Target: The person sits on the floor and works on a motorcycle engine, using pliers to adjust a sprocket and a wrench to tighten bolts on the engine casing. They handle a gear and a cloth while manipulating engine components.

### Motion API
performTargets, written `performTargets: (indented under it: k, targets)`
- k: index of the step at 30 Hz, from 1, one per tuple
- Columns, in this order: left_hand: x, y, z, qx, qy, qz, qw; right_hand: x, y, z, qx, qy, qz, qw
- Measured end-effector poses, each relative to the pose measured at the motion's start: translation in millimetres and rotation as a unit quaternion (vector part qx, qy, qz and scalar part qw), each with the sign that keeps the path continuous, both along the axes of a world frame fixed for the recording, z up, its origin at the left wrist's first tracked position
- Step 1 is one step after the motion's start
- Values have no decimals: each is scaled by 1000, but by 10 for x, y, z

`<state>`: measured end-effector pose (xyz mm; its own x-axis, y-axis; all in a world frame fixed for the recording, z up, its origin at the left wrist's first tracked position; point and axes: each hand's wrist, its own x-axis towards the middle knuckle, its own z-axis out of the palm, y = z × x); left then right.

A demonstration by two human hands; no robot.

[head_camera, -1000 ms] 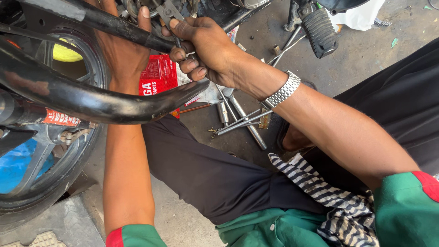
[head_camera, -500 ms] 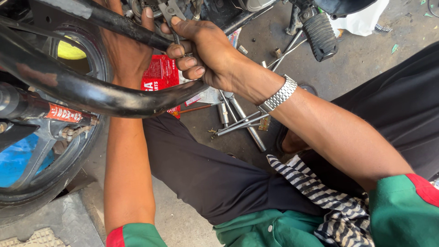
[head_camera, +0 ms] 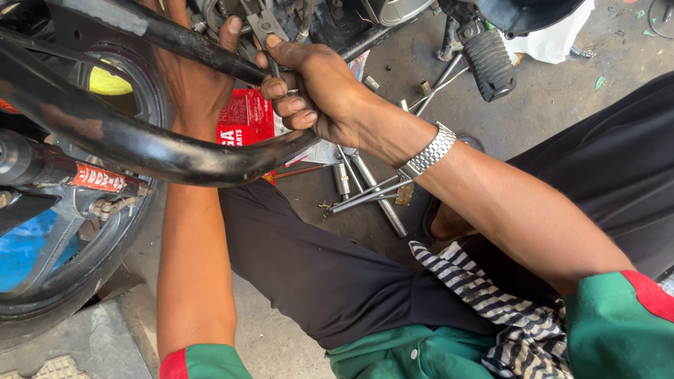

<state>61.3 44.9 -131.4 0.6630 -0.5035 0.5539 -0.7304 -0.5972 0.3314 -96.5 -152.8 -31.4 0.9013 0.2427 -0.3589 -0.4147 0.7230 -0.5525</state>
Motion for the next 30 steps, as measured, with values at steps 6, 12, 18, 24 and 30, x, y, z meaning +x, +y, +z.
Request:
performTargets:
  k: [6, 12, 18, 24, 30]
  targets:
    - [-6, -26, -12, -2, 5, 10, 1000, 5, -22, 24, -9, 7, 12, 1000]
    - [2, -45, -27, 24, -2, 31, 999, 10, -34, 4, -6, 6, 9, 1000]
    - [36, -20, -52, 33, 8, 32, 999, 13, -128, 5, -16, 1, 36, 999]
    - [56, -24, -122, 49, 20, 49, 997, 18, -97, -4, -45, 5, 32, 998]
    - [104, -40, -101, 48, 3, 35, 998, 28, -164, 16, -35, 4, 49, 998]
